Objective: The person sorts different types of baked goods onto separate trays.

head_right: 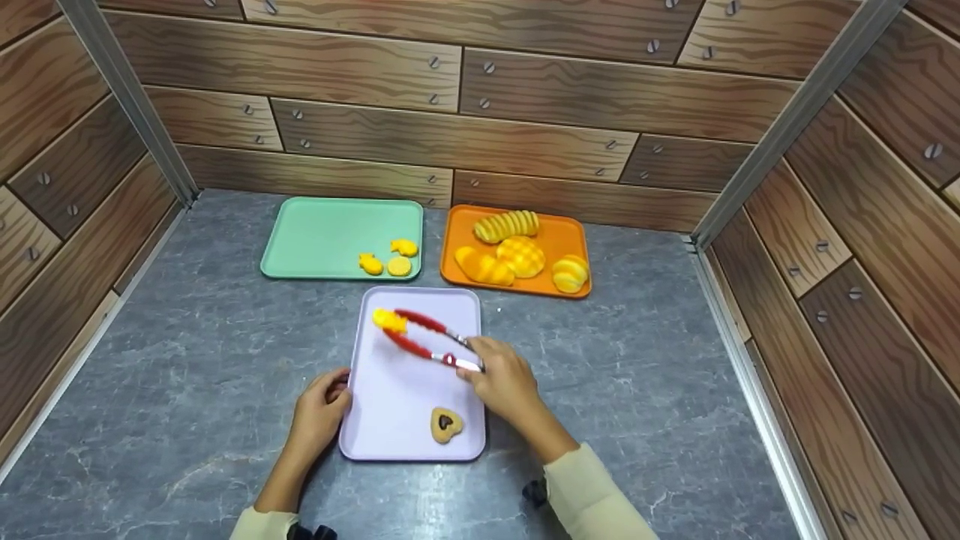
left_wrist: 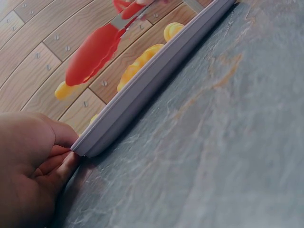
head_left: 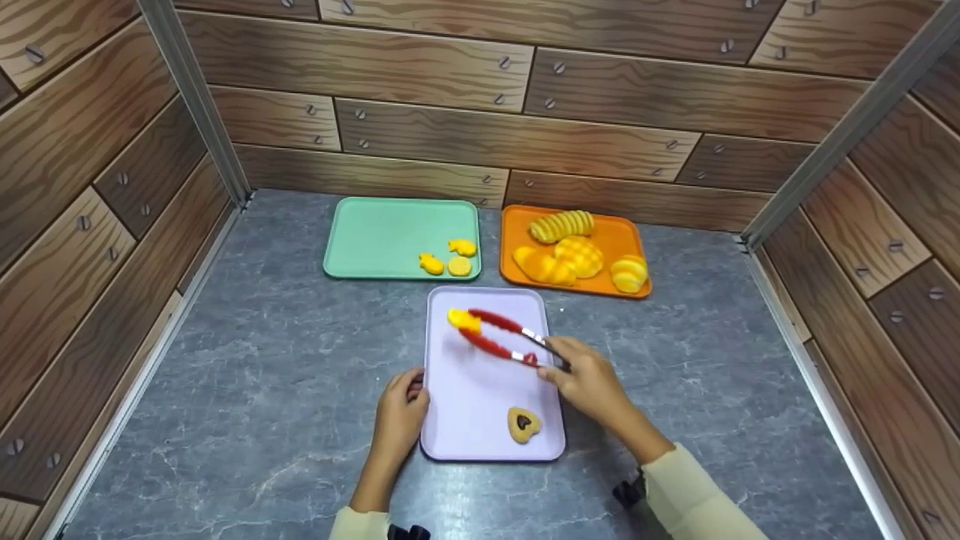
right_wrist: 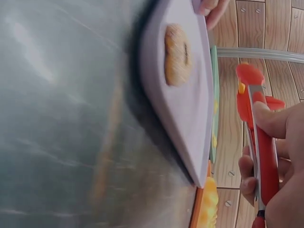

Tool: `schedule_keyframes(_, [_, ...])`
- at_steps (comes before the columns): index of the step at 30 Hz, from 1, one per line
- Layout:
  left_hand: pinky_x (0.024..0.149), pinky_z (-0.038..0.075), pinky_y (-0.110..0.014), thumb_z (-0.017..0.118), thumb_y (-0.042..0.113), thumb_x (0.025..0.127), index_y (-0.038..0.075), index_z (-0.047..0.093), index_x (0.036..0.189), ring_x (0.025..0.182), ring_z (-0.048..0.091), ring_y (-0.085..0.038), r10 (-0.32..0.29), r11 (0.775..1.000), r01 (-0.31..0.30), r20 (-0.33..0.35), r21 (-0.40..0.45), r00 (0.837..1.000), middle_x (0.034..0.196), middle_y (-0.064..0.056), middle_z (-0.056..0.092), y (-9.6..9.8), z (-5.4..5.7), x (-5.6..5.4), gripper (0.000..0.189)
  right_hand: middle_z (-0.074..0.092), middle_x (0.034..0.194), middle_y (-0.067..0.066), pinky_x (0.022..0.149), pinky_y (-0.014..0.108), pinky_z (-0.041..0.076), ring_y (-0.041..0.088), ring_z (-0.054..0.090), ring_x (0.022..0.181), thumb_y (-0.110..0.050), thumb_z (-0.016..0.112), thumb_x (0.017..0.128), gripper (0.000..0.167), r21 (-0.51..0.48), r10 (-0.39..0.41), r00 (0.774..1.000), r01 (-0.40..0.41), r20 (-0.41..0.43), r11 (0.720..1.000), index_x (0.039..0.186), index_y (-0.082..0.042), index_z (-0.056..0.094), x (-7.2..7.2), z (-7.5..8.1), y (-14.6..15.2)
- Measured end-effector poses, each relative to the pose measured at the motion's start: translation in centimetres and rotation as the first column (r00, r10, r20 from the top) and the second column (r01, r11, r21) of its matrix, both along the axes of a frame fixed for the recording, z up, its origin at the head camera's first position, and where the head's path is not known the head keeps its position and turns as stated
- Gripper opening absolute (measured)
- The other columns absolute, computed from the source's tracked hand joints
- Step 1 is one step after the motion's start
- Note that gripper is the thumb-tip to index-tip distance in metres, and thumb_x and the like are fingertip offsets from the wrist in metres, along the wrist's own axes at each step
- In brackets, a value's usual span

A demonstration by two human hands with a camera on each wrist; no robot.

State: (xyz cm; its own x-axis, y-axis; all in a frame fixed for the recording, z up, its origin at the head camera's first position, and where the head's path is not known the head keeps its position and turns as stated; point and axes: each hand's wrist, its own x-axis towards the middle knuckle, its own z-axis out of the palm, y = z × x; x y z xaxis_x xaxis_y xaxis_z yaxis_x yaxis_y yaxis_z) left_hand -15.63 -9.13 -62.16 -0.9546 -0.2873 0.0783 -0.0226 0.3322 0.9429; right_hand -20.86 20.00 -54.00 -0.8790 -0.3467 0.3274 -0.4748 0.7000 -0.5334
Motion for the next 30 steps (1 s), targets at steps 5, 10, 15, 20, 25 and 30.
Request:
schedule_keyframes(5, [0.091, 0.058, -0.037, 0.061, -0.002, 0.091, -0.005, 0.066, 0.123, 0.101, 0.067, -0.026, -0.005, 1.0, 0.005, -0.009, 0.007, 1.0, 0.111, -0.017, 0.067, 0.0, 0.0, 0.1, 0.033, 0.068, 0.128, 0.012, 0.095, 0.05, 0.054, 0.031, 0.065, 0.114, -0.02, 0.08, 0.087, 0.049, 0.004, -0.078, 0.996, 0.078, 0.048, 0.997, 0.131, -0.005, 0.067, -1.7, 0.9, -1.0])
schedule_keyframes(10, [0.09, 0.058, -0.038, 0.061, -0.003, 0.09, -0.006, 0.067, 0.121, 0.099, 0.067, -0.027, -0.002, 1.0, 0.002, -0.03, 0.002, 1.0, 0.109, -0.018, 0.068, -0.1, 0.1, 0.1, 0.032, 0.065, 0.132, 0.014, 0.099, 0.053, 0.051, 0.034, 0.063, 0.119, -0.022, 0.078, 0.088, 0.051, 0.019, -0.135, 0.988, 0.133, 0.077, 0.991, 0.133, -0.003, 0.064, -3.1, 1.2, -2.3])
schedule_keyframes(15, [0.09, 0.058, -0.036, 0.06, -0.001, 0.09, -0.005, 0.067, 0.122, 0.1, 0.067, -0.025, -0.002, 1.0, 0.003, -0.024, 0.012, 1.0, 0.111, -0.017, 0.068, -0.1, 0.2, 0.2, 0.032, 0.066, 0.129, 0.015, 0.098, 0.053, 0.051, 0.035, 0.063, 0.117, -0.024, 0.079, 0.087, 0.051, 0.019, -0.177, 0.983, 0.177, 0.055, 0.984, 0.131, -0.003, 0.066, -4.7, 1.2, -3.8])
schedule_keyframes(20, [0.09, 0.058, -0.034, 0.059, 0.0, 0.09, -0.004, 0.066, 0.123, 0.101, 0.067, -0.024, 0.0, 1.0, 0.0, -0.003, 0.025, 1.0, 0.112, -0.015, 0.067, -0.2, 0.2, 0.1, 0.033, 0.069, 0.121, 0.014, 0.09, 0.054, 0.052, 0.035, 0.066, 0.108, -0.025, 0.08, 0.086, 0.05, 0.032, -0.204, 0.979, 0.204, 0.015, 0.979, 0.13, -0.004, 0.067, -6.5, 1.0, -5.3])
schedule_keyframes(25, [0.09, 0.058, -0.034, 0.06, 0.0, 0.09, -0.005, 0.067, 0.122, 0.1, 0.066, -0.023, 0.004, 1.0, -0.004, -0.007, 0.021, 1.0, 0.111, -0.015, 0.068, -0.1, 0.1, 0.1, 0.033, 0.069, 0.115, 0.016, 0.087, 0.055, 0.052, 0.036, 0.066, 0.105, -0.026, 0.078, 0.087, 0.05, 0.067, -0.204, 0.979, 0.204, -0.007, 0.977, 0.131, -0.004, 0.066, -8.1, 0.8, -7.0])
schedule_keyframes(30, [0.088, 0.058, -0.035, 0.06, -0.001, 0.09, -0.004, 0.067, 0.12, 0.098, 0.067, -0.023, 0.006, 1.0, -0.005, -0.022, 0.012, 1.0, 0.109, -0.015, 0.068, -0.1, 0.1, 0.1, 0.032, 0.07, 0.111, 0.016, 0.086, 0.054, 0.053, 0.037, 0.066, 0.102, -0.027, 0.078, 0.088, 0.043, 0.106, -0.215, 0.976, 0.216, -0.017, 0.971, 0.124, -0.003, 0.069, -9.4, 0.8, -8.7])
